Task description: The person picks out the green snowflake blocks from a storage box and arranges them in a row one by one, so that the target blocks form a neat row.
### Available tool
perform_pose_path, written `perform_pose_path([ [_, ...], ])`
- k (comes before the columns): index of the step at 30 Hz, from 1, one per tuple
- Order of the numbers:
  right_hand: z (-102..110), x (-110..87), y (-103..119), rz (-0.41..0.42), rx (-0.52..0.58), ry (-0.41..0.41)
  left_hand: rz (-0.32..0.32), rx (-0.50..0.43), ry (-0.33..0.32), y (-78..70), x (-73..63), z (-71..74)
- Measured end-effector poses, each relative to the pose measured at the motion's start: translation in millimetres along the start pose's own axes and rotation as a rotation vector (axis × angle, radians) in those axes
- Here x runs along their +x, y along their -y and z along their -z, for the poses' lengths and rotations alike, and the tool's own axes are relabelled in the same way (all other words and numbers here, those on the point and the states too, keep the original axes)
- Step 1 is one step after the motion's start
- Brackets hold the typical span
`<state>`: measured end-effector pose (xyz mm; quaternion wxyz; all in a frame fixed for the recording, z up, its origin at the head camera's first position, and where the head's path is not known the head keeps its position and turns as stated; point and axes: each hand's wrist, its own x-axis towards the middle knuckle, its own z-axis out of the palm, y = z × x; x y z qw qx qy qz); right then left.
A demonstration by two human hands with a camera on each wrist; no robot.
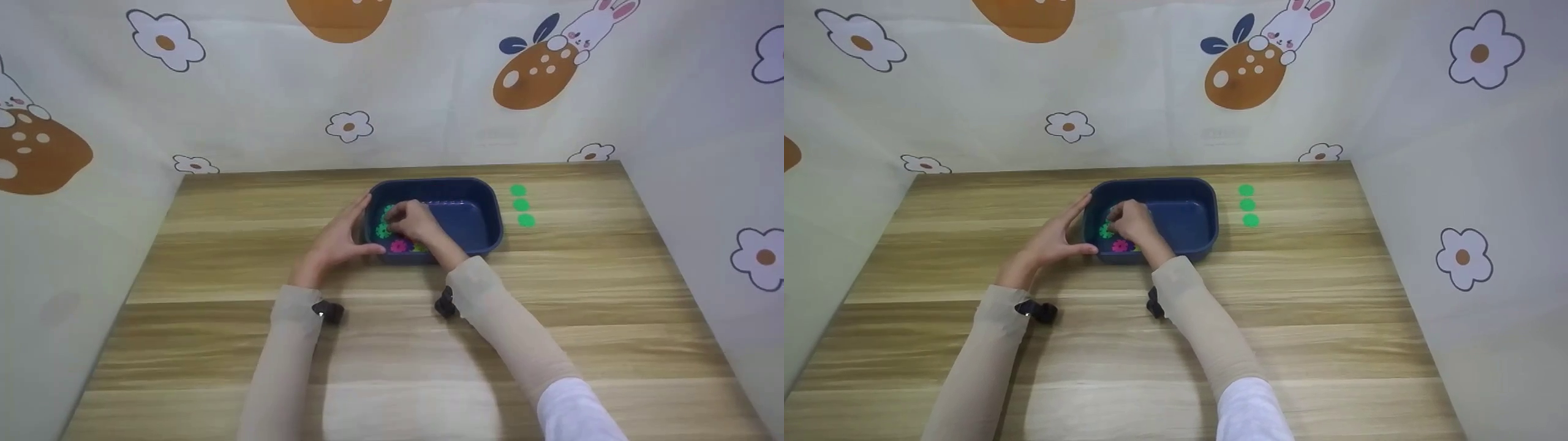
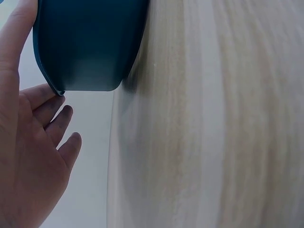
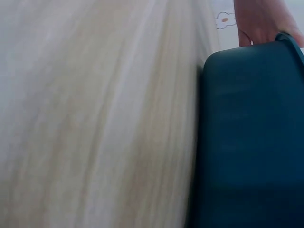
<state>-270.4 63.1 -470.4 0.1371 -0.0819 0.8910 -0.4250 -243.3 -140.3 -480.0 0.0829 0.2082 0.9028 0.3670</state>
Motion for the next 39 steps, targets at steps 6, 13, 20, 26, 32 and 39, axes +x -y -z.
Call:
perform_pose_path([
  [6, -2.4, -2.1, 0.5, 0.056, -0.026, 0.062, -0.018, 0.019, -0.006, 0.5, 0.2, 0.0],
  [13, -4.8, -3.6, 0.0, 0.092, 0.022, 0.167, -0.05, 0.032, -0.002, 0.9, 1.9, -0.2],
  [20, -5.3, -3.6, -1.6, 0.113, 0.066, 0.25, -0.057, 0.02, -0.004, 2.3, 2.5, -0.2],
  [26, -3.5, -4.0, -2.3, 0.112, 0.075, 0.297, -0.04, 0.012, -0.009, 3.4, 1.5, -0.2],
  [32, 0.3, -4.2, -4.1, 0.13, 0.073, 0.315, -0.047, 0.014, -0.013, 2.9, 1.4, 0.5],
  [39, 3.1, -6.3, -4.9, 0.124, 0.085, 0.321, -0.034, 0.02, -0.008, 2.0, 1.7, 0.6],
])
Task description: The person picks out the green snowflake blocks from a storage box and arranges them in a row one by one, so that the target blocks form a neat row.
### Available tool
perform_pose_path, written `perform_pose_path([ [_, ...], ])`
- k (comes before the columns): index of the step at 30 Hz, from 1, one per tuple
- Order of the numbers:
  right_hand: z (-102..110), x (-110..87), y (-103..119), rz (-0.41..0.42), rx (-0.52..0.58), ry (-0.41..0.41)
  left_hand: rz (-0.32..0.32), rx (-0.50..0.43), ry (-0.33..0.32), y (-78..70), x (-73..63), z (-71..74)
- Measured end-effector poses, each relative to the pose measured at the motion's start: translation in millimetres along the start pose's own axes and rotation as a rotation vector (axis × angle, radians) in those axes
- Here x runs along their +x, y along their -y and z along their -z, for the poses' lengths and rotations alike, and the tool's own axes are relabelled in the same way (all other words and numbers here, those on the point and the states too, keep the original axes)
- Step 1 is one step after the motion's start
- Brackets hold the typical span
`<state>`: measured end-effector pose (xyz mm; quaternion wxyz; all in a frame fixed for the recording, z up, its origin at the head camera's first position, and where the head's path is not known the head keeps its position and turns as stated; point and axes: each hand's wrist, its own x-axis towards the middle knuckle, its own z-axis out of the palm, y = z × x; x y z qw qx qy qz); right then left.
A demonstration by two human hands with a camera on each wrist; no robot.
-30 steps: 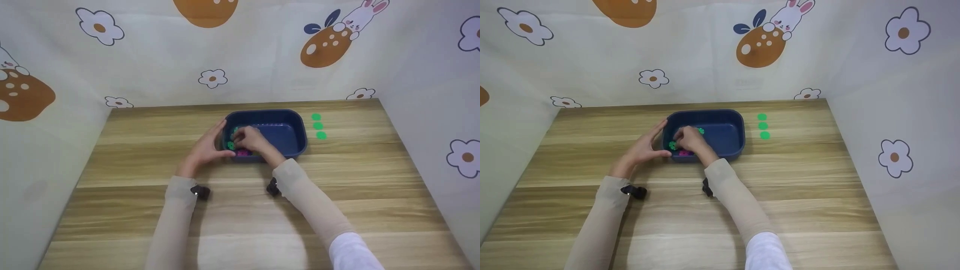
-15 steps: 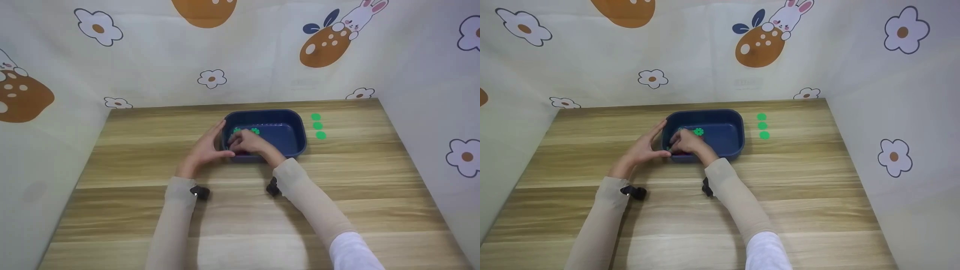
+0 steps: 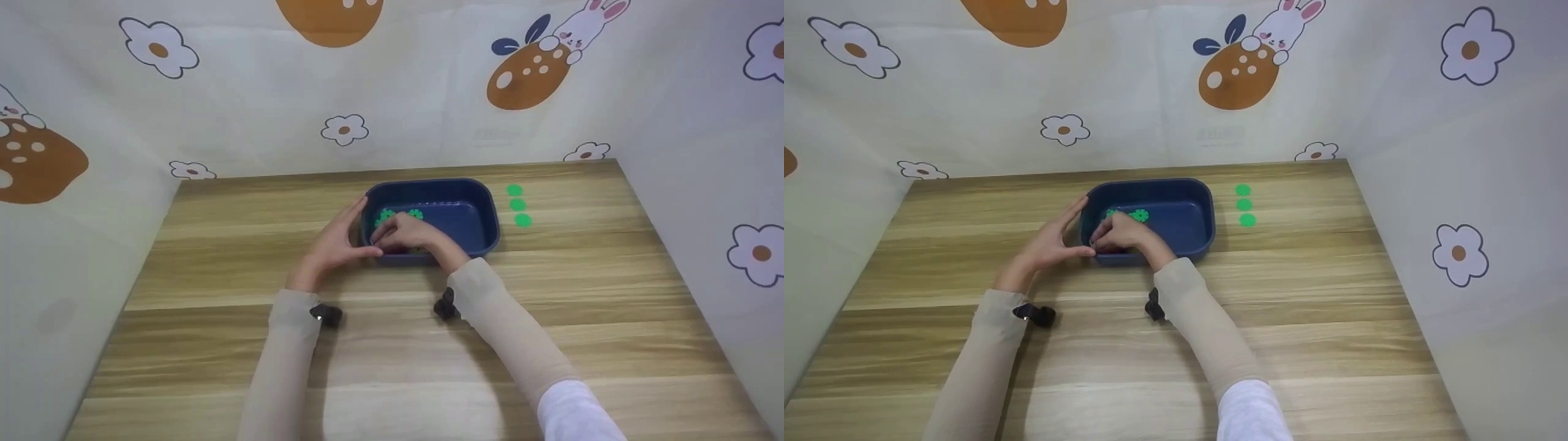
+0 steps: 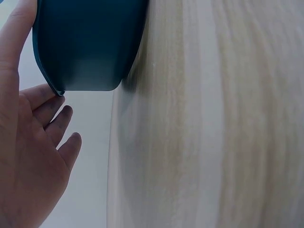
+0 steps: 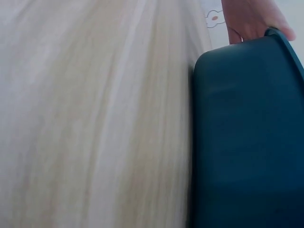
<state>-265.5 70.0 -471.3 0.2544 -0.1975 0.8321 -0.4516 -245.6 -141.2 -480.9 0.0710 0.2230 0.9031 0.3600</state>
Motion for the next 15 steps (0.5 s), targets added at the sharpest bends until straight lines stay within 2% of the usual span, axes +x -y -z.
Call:
perform_pose_path([
  [9, -2.4, -1.5, 0.6, -0.011, 0.017, -0.065, 0.008, -0.006, 0.0, -0.8, 0.0, -1.3],
  [15, -1.9, 0.5, 0.3, -0.01, -0.021, -0.127, 0.002, 0.0, 0.002, -0.8, 0.3, -1.3],
])
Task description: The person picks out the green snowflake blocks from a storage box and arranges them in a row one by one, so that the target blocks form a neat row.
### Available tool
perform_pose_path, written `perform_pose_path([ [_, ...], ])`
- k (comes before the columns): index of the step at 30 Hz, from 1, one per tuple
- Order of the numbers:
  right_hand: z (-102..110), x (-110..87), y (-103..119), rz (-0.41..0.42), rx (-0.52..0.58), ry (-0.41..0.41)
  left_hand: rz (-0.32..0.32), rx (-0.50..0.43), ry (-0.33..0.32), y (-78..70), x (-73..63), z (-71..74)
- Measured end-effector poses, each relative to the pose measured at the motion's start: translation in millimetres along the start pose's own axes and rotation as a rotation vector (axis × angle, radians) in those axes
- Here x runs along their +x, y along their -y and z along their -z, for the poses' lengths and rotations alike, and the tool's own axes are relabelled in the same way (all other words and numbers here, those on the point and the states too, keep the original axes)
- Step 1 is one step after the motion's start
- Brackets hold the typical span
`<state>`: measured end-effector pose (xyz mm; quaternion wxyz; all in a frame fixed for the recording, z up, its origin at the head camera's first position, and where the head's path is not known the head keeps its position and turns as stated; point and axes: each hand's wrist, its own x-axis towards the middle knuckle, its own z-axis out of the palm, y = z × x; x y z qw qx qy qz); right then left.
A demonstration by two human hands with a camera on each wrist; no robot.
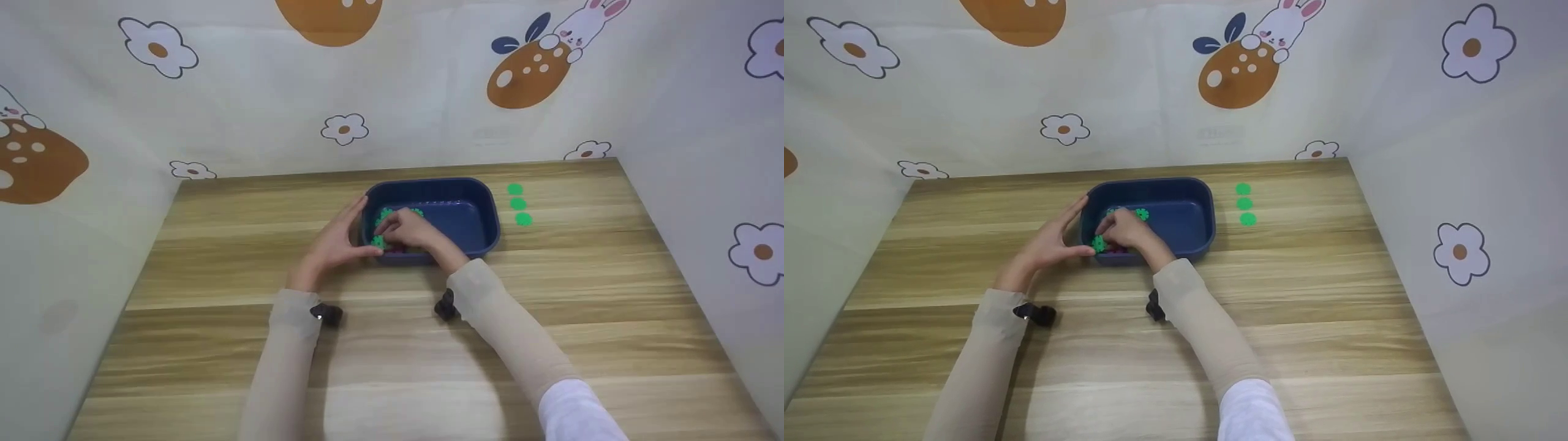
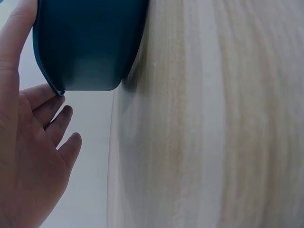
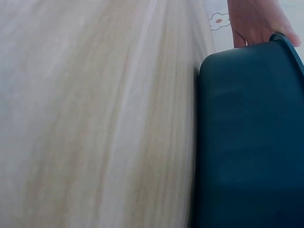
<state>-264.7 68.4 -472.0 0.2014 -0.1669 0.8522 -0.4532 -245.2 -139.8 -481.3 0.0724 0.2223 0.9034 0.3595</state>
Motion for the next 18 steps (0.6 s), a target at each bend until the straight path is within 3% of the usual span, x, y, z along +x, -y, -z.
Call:
perform_pose_path([
  [6, 0.7, 1.9, -1.9, 0.006, -0.034, -0.063, 0.014, 0.001, 0.005, 0.1, -1.2, 0.4],
  [18, 10.0, -1.6, 0.8, -0.008, 0.018, -0.162, 0.078, -0.003, 0.021, -1.7, -0.8, 1.0],
])
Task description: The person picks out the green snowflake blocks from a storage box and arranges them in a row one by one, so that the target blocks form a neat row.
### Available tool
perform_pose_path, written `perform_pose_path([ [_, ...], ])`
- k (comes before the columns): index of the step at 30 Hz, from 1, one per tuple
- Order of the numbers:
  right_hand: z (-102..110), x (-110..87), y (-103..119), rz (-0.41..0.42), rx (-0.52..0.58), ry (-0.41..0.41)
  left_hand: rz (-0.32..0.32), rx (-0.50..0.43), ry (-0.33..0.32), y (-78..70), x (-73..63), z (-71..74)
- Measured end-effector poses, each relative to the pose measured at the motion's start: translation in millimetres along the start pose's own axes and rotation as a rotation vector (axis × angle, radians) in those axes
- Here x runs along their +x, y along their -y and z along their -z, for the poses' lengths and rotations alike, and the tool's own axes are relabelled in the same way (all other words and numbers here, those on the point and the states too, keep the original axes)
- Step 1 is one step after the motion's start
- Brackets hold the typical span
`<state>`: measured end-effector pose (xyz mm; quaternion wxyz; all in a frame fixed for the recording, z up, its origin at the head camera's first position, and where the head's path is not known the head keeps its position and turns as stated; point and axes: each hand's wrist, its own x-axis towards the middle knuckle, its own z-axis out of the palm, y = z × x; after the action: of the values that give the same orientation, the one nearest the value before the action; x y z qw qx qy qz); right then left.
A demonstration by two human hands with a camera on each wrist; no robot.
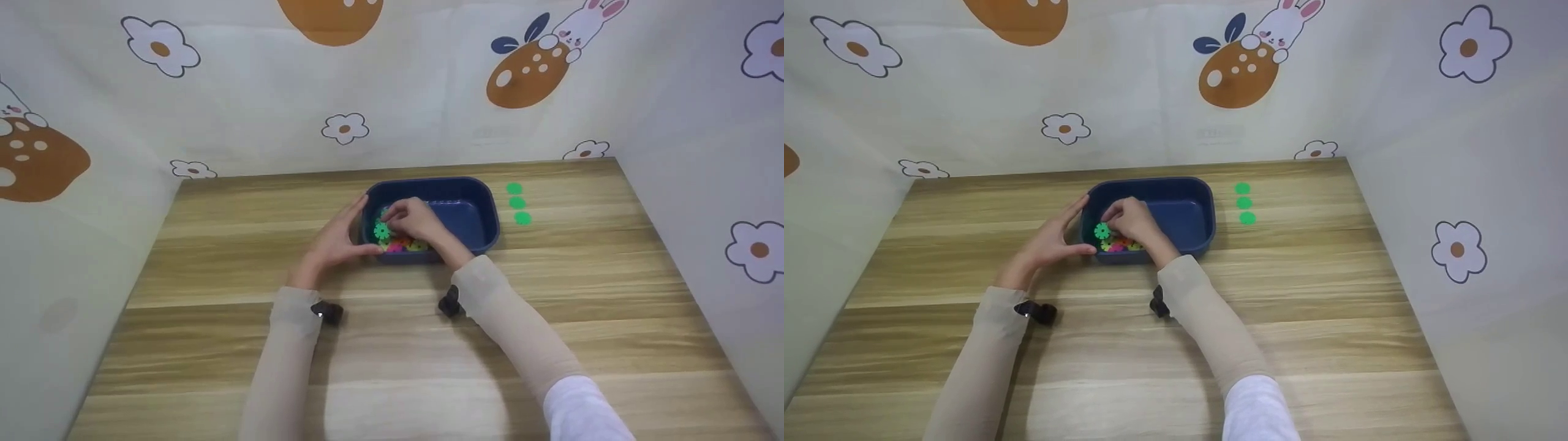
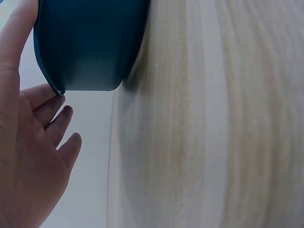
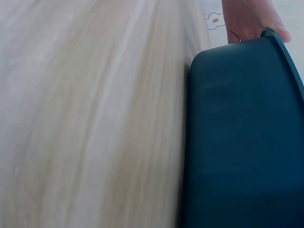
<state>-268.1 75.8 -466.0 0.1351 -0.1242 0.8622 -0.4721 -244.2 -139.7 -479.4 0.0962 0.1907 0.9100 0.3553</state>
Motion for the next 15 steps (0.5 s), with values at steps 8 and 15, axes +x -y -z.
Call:
perform_pose_path([
  [8, 10, -4.8, 2, -0.039, 0.009, -0.025, 0.016, -0.013, 0.003, -1.1, -1.2, 0.1],
  [15, 22, -10.7, 2, -0.025, 0.036, -0.072, -0.044, 0.003, -0.012, 0.2, 0.1, -0.5],
])
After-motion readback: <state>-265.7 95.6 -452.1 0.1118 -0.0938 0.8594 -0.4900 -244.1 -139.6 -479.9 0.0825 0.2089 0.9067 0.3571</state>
